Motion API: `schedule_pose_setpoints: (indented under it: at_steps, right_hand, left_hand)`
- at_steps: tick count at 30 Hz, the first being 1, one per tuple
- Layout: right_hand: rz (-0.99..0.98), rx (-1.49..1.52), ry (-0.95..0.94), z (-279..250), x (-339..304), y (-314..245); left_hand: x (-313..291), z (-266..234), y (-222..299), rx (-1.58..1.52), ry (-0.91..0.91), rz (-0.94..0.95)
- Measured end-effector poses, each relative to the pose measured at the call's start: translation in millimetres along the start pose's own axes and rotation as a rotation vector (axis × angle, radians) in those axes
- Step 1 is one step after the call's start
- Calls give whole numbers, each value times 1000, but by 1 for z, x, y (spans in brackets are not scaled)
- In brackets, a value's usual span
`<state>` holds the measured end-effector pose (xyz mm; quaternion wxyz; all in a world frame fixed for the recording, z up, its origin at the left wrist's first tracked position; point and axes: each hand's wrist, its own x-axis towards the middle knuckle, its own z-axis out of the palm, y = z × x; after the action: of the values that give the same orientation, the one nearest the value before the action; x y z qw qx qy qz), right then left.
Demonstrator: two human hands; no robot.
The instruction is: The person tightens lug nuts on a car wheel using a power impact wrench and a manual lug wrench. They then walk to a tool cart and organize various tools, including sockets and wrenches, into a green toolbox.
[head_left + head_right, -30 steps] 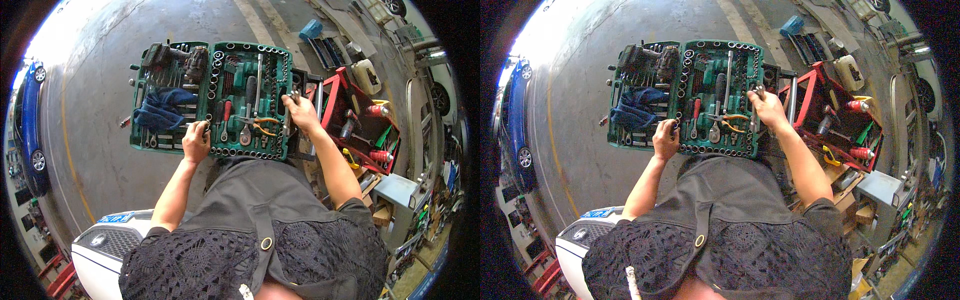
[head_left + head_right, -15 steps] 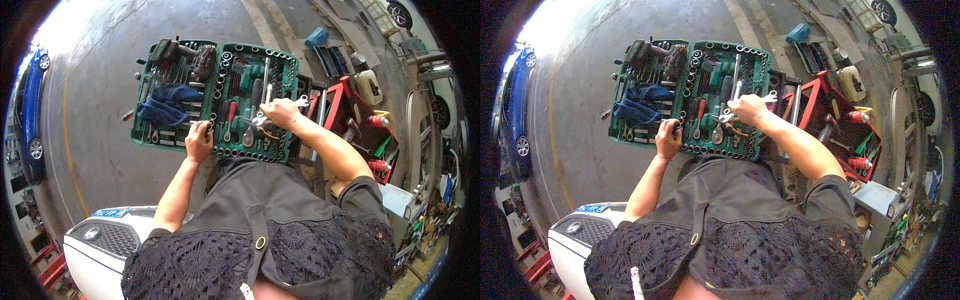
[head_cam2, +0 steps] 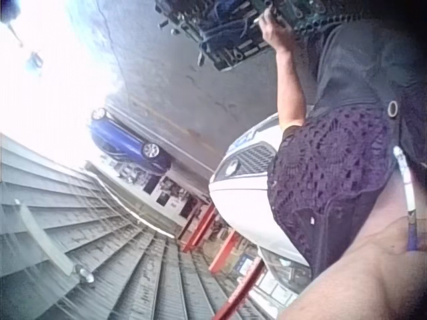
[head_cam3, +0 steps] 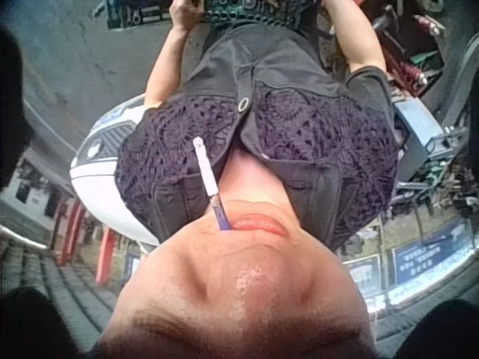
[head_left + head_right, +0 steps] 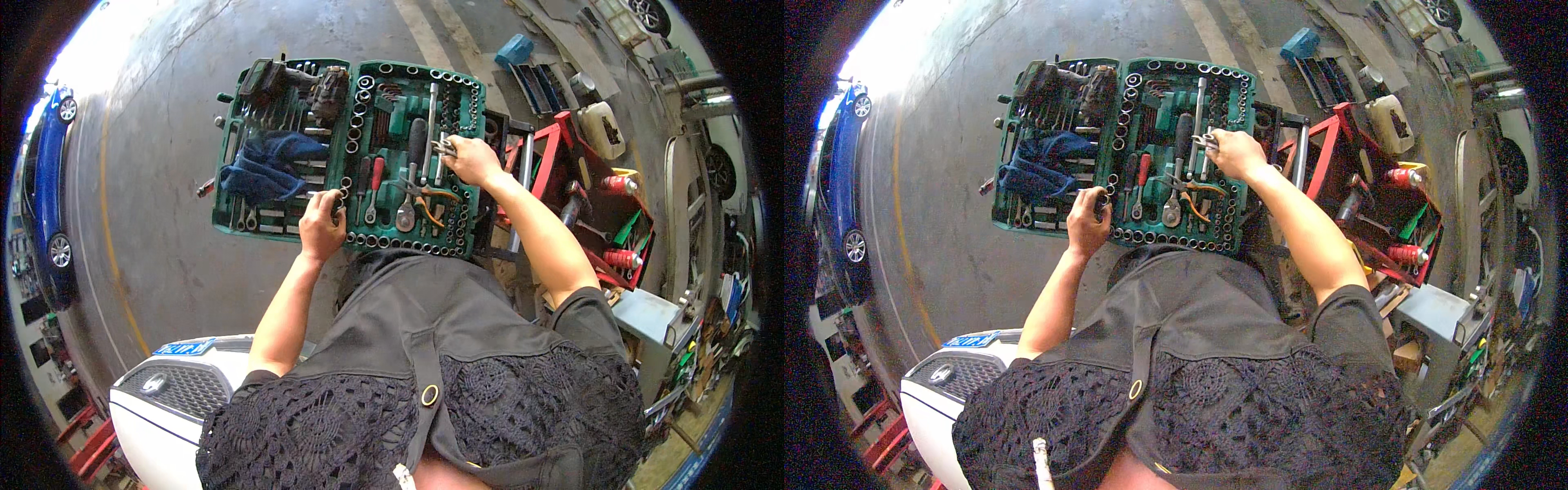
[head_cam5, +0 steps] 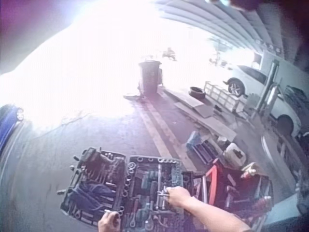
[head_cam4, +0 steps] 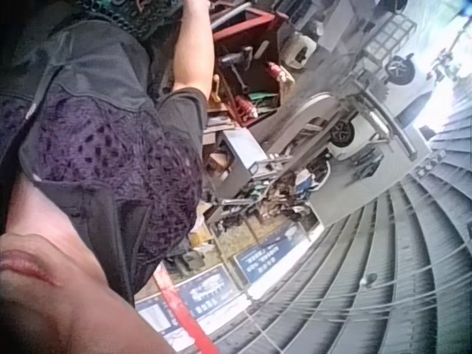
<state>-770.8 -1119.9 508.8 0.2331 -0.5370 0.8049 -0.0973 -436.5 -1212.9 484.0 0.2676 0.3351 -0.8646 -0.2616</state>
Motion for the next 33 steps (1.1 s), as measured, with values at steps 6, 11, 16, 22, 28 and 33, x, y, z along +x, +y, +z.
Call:
schedule_pose_setpoints:
  at_steps: [6,11,16,22,28,33]
  right_hand:
    - [80,-209,-226,0,12,-15]
    - [101,-166,-242,6,13,2]
    - [87,-143,-246,6,13,0]
    - [125,-86,-185,13,5,2]
    - [93,-60,-131,15,4,8]
    - [45,-51,-36,12,-7,2]
  left_hand:
    - [3,-4,6,-37,14,-50]
    - [-4,-2,-7,-190,148,-188]
    - [-5,0,-12,-276,145,-264]
    - [-7,15,-15,-243,55,-241]
    - [3,9,6,89,-32,-45]
    - [5,1,10,62,-33,-107]
